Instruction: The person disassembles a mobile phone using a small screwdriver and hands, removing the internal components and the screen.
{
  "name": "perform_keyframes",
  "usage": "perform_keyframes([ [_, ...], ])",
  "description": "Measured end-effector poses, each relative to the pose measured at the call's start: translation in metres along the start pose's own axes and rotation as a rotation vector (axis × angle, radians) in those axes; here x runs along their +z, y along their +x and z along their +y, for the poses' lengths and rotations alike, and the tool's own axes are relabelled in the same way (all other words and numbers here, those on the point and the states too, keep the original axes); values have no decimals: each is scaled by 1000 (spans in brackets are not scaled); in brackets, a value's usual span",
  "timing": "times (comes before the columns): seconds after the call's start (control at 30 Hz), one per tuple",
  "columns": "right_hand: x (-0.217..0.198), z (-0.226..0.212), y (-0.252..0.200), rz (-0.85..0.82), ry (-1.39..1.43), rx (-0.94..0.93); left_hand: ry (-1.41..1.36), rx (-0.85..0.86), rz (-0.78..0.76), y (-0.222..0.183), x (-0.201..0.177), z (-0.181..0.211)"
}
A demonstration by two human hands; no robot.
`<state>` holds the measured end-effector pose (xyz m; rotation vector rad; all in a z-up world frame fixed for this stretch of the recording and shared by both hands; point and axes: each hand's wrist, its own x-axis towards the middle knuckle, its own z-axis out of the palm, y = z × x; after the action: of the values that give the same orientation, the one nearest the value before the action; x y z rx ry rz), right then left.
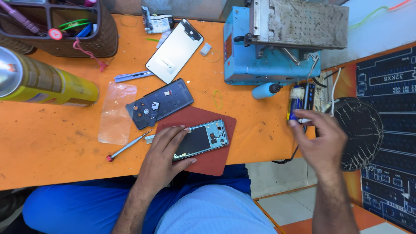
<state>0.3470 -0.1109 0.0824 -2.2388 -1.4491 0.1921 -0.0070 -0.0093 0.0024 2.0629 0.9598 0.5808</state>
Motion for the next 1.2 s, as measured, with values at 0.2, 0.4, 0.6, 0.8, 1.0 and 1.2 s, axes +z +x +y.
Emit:
perform_keyframes([
  [0.2, -30, 24, 2, -13, -537, -346, 16, 7, -3, -1, -1, 0],
  [0.4, -16, 37, 11, -138, -754, -383, 21, -12, 0, -3, 0, 0],
  [0.6, -19, 39, 20, -233, -787, -396, 9, -24, 14, -8, -3, 1],
  [0.8, -13, 41, 24, -271, -789, -384, -12, -36, 42, -12, -5, 3],
  [1.0, -5, 51, 20, -212, -777, -362, -33, -38, 44, -13, -5, 3],
  [1.2, 1, 61, 16, -148, -778, -400, -25, -38, 34, -13, -4, 2],
])
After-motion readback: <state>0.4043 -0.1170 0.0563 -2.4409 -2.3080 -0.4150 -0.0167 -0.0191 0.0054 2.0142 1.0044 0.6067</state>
